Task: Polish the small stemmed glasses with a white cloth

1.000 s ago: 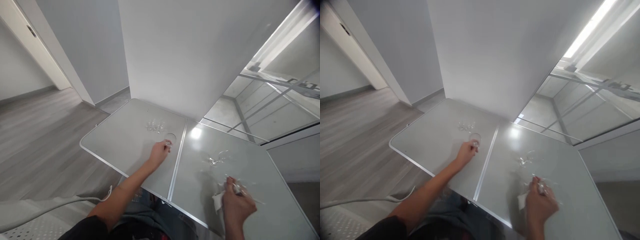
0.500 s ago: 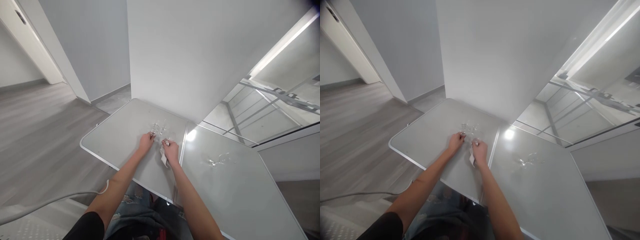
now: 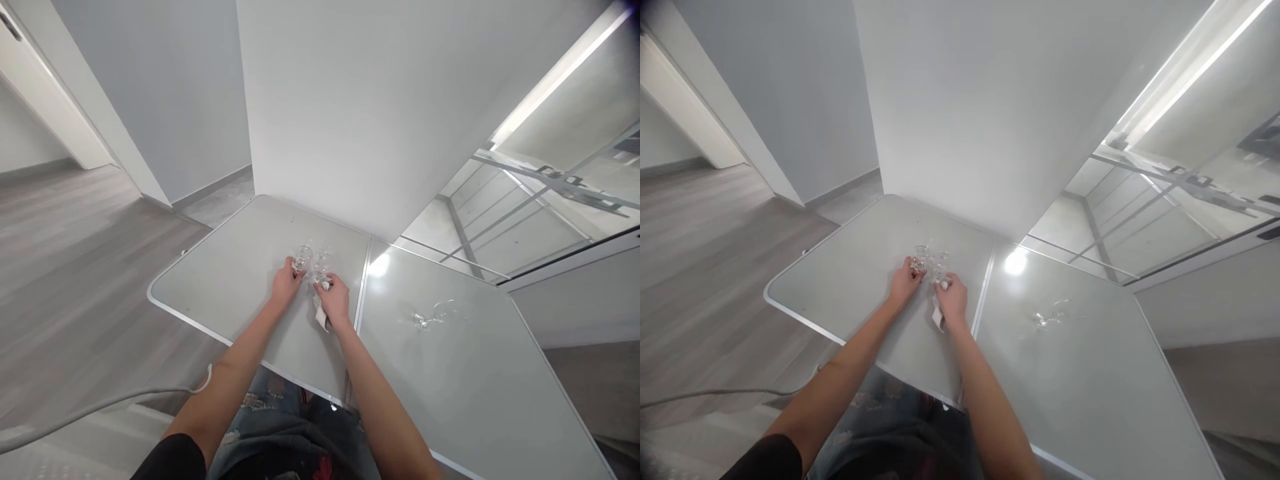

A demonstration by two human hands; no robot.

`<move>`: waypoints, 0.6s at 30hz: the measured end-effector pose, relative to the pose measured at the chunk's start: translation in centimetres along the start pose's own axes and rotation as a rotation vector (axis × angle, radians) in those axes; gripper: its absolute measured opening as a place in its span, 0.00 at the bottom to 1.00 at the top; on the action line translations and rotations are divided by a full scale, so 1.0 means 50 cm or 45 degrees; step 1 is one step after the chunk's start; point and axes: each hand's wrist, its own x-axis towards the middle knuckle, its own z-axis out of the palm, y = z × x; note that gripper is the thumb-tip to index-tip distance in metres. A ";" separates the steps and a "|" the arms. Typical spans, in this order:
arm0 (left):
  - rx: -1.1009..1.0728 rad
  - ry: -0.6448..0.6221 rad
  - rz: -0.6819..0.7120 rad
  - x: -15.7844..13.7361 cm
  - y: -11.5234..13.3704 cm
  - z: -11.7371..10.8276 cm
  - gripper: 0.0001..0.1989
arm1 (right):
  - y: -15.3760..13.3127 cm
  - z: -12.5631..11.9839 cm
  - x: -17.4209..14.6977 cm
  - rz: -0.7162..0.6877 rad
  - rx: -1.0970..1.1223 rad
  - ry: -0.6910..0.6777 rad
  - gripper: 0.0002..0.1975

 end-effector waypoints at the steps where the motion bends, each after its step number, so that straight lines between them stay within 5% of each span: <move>1: -0.011 0.012 -0.015 -0.008 0.000 -0.003 0.15 | 0.009 -0.019 -0.017 0.015 0.026 0.017 0.18; 6: 0.030 -0.050 0.161 -0.066 0.002 -0.021 0.09 | 0.114 -0.184 -0.135 0.163 0.041 0.116 0.19; 11: 0.154 -0.735 0.849 -0.116 0.017 -0.030 0.19 | 0.266 -0.364 -0.184 0.562 -0.041 0.402 0.22; 13: 0.200 -0.876 0.963 -0.123 0.021 -0.028 0.19 | 0.308 -0.403 -0.171 0.591 -0.078 0.477 0.29; 18: 0.203 -0.887 0.921 -0.116 0.018 -0.020 0.19 | 0.332 -0.424 -0.093 0.522 -0.109 0.480 0.45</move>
